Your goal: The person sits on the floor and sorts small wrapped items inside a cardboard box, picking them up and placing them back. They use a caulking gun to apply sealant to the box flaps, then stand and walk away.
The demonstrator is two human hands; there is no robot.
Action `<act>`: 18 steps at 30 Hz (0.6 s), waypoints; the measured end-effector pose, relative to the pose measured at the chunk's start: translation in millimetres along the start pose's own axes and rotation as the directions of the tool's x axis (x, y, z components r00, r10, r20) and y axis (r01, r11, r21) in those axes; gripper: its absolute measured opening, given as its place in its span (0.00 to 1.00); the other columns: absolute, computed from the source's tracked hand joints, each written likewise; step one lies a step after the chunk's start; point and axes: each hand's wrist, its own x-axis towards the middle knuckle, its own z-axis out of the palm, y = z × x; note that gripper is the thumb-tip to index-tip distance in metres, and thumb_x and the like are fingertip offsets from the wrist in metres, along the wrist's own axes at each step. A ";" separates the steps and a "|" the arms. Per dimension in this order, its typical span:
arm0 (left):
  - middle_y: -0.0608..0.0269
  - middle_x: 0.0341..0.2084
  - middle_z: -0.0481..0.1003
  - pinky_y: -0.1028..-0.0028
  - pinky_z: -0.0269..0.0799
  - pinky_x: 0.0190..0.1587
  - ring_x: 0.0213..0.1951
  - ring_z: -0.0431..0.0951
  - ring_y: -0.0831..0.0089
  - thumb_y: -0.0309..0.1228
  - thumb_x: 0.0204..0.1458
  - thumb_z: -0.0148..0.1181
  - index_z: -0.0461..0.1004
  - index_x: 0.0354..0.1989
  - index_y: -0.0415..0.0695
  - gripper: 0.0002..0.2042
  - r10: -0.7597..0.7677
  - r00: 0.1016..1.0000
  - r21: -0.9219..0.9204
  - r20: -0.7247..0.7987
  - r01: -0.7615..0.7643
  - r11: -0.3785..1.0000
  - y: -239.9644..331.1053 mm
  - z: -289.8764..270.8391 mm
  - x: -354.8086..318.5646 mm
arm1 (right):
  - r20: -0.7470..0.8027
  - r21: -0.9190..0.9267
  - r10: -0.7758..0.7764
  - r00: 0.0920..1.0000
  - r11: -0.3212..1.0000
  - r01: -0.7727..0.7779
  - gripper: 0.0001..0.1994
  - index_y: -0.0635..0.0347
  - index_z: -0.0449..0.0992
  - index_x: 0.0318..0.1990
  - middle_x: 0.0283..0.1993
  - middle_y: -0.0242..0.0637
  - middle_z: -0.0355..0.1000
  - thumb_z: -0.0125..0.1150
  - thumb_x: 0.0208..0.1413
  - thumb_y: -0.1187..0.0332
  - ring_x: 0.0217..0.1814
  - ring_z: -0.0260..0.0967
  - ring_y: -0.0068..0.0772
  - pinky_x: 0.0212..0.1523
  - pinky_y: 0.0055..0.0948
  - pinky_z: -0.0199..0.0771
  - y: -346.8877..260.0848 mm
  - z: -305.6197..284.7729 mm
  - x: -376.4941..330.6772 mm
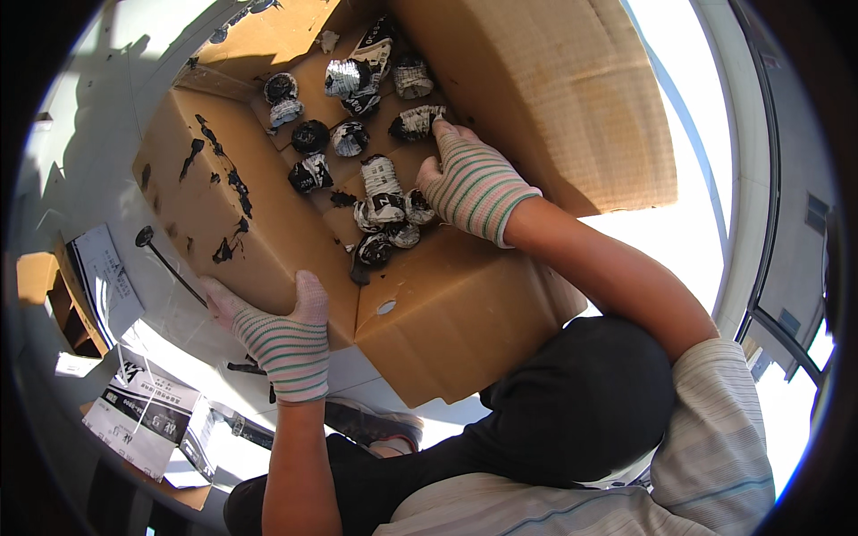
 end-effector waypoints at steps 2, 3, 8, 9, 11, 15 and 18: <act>0.33 0.70 0.52 0.56 0.50 0.75 0.71 0.55 0.46 0.41 0.47 0.72 0.42 0.76 0.27 0.55 0.006 1.000 -0.006 -0.004 -0.006 1.000 3.4 -0.9 0.1 | 0.027 0.202 0.076 0.997 0.976 -0.080 0.30 0.74 0.63 0.68 0.67 0.64 0.66 0.50 0.62 0.62 0.70 0.64 0.58 0.72 0.41 0.62 0.4 -2.7 5.9; 0.33 0.70 0.52 0.56 0.50 0.75 0.71 0.54 0.46 0.41 0.47 0.72 0.42 0.76 0.27 0.55 0.008 1.000 -0.008 -0.005 -0.008 1.000 4.5 -1.4 0.2 | 0.047 0.300 0.112 0.993 0.946 -0.121 0.31 0.73 0.63 0.69 0.68 0.64 0.65 0.50 0.62 0.62 0.71 0.64 0.58 0.72 0.41 0.62 0.1 -3.8 8.2; 0.32 0.70 0.52 0.55 0.49 0.75 0.72 0.54 0.45 0.41 0.47 0.72 0.43 0.75 0.27 0.54 0.024 0.999 0.043 -0.032 -0.022 0.999 3.5 -0.2 0.2 | 0.032 0.221 0.024 0.999 0.975 -0.031 0.27 0.69 0.69 0.65 0.67 0.61 0.67 0.50 0.60 0.64 0.71 0.64 0.56 0.72 0.40 0.62 -6.4 -7.9 15.2; 0.32 0.70 0.52 0.54 0.49 0.75 0.72 0.54 0.45 0.41 0.47 0.71 0.43 0.75 0.27 0.54 0.019 0.999 0.041 -0.041 -0.017 0.999 3.8 0.0 0.2 | 0.027 0.233 0.031 0.999 0.972 -0.037 0.26 0.68 0.69 0.64 0.66 0.60 0.68 0.49 0.59 0.66 0.70 0.65 0.56 0.72 0.40 0.63 -7.8 -8.4 15.7; 0.32 0.70 0.52 0.54 0.49 0.75 0.72 0.54 0.45 0.41 0.47 0.71 0.43 0.75 0.27 0.54 0.023 0.999 0.052 -0.033 -0.022 0.998 4.0 -1.2 -0.8 | -0.018 0.214 -0.041 0.999 0.976 0.044 0.25 0.68 0.70 0.63 0.65 0.59 0.68 0.47 0.59 0.67 0.68 0.66 0.57 0.71 0.41 0.65 -8.3 -7.5 16.4; 0.32 0.70 0.52 0.55 0.49 0.75 0.72 0.54 0.45 0.40 0.48 0.71 0.43 0.75 0.27 0.54 0.035 0.999 0.082 -0.040 -0.031 0.996 1.5 1.9 0.2 | -0.218 0.122 -0.316 0.923 0.930 0.347 0.21 0.69 0.72 0.58 0.64 0.59 0.68 0.47 0.61 0.67 0.64 0.69 0.58 0.68 0.43 0.67 -6.3 9.1 14.0; 0.33 0.70 0.51 0.56 0.49 0.75 0.72 0.54 0.46 0.40 0.48 0.71 0.42 0.76 0.28 0.54 -0.019 1.000 0.005 0.000 0.019 1.000 6.1 -1.1 0.4 | -0.196 0.091 -0.425 0.884 0.889 0.448 0.19 0.70 0.72 0.56 0.62 0.60 0.69 0.47 0.63 0.66 0.60 0.71 0.59 0.65 0.45 0.69 -14.3 11.7 6.7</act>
